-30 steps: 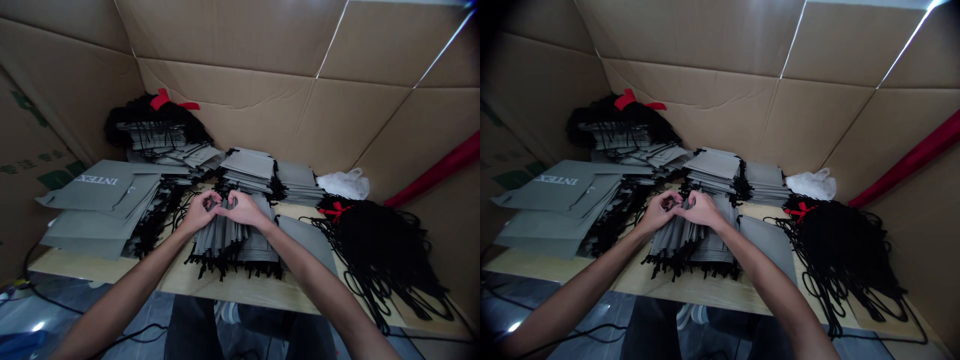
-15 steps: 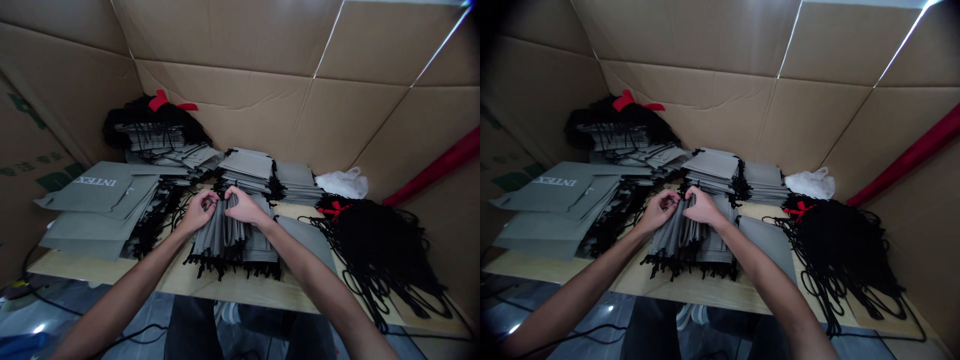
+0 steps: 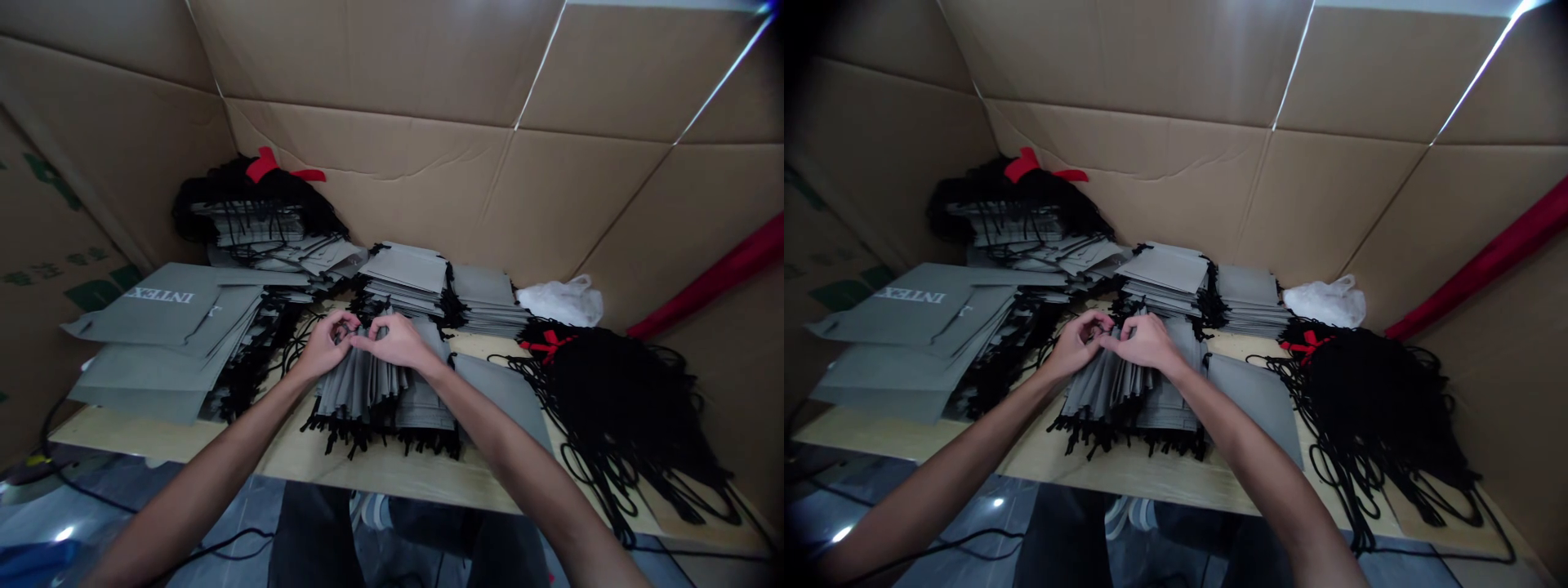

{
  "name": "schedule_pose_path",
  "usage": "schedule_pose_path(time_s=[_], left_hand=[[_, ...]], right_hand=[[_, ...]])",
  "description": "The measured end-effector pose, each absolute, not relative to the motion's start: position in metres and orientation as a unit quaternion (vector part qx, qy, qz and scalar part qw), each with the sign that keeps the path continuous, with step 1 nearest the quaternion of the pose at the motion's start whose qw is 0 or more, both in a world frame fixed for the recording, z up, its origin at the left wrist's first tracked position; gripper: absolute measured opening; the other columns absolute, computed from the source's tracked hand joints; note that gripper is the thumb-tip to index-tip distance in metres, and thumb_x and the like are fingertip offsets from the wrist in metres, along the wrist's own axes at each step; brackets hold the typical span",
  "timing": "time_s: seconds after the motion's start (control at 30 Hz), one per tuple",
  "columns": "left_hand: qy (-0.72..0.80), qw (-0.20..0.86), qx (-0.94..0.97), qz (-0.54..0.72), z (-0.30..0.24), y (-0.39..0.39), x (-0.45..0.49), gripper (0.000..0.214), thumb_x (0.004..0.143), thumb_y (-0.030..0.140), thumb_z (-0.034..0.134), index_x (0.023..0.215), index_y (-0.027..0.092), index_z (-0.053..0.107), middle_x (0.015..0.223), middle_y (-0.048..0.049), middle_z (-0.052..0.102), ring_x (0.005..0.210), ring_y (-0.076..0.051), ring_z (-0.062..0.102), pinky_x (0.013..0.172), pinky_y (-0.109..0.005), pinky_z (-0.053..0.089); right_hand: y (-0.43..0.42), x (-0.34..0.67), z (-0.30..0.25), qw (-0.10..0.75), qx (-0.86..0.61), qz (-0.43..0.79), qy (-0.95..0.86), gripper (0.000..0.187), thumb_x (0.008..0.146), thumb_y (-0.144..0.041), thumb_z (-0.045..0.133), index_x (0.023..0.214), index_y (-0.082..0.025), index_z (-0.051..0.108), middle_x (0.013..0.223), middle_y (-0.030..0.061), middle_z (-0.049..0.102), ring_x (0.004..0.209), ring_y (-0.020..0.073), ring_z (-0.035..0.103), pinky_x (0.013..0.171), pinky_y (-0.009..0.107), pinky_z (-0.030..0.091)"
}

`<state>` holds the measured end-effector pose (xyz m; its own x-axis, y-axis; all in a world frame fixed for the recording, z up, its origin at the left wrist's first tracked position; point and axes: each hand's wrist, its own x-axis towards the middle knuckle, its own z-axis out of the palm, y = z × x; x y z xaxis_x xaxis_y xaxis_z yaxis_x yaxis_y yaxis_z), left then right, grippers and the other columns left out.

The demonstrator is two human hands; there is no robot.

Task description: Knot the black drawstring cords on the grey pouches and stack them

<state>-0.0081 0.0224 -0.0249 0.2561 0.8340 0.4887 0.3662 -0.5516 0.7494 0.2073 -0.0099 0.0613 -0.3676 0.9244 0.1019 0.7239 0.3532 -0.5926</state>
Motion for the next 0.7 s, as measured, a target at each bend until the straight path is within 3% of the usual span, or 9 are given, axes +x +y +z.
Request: schedule_pose_path(time_s=[0.13,0.5,0.7], left_hand=[[0.396,0.259,0.754,0.455,-0.024,0.022,-0.01,0.037,0.106,0.042,0.072,0.131,0.015,0.068,0.126,-0.0103,0.072,0.107,-0.023,0.073,0.094,-0.043,0.066],[0.391,0.27,0.758,0.446,-0.021,0.023,-0.01,0.037,0.106,0.042,0.072,0.131,0.015,0.068,0.126,-0.0102,0.072,0.107,-0.023,0.073,0.093,-0.042,0.066],[0.388,0.268,0.758,0.45,-0.02,0.022,-0.009,0.037,0.106,0.042,0.072,0.131,0.016,0.069,0.127,-0.0103,0.072,0.108,-0.023,0.073,0.094,-0.043,0.066]], right_hand=[[-0.012,0.203,0.054,0.203,-0.521,0.211,-0.802,0.038,0.103,-0.053,0.075,0.097,-0.016,0.073,0.103,0.0059,0.075,0.11,0.0238,0.071,0.106,0.047,0.057],[-0.011,0.199,0.049,0.185,-0.53,0.196,-0.804,0.029,0.104,-0.044,0.075,0.108,-0.015,0.072,0.112,0.007,0.073,0.109,0.0234,0.07,0.1,0.044,0.06],[-0.007,0.214,0.065,0.227,-0.502,0.235,-0.801,0.04,0.105,-0.039,0.075,0.136,-0.016,0.066,0.123,0.0089,0.071,0.106,0.0228,0.072,0.094,0.042,0.064]])
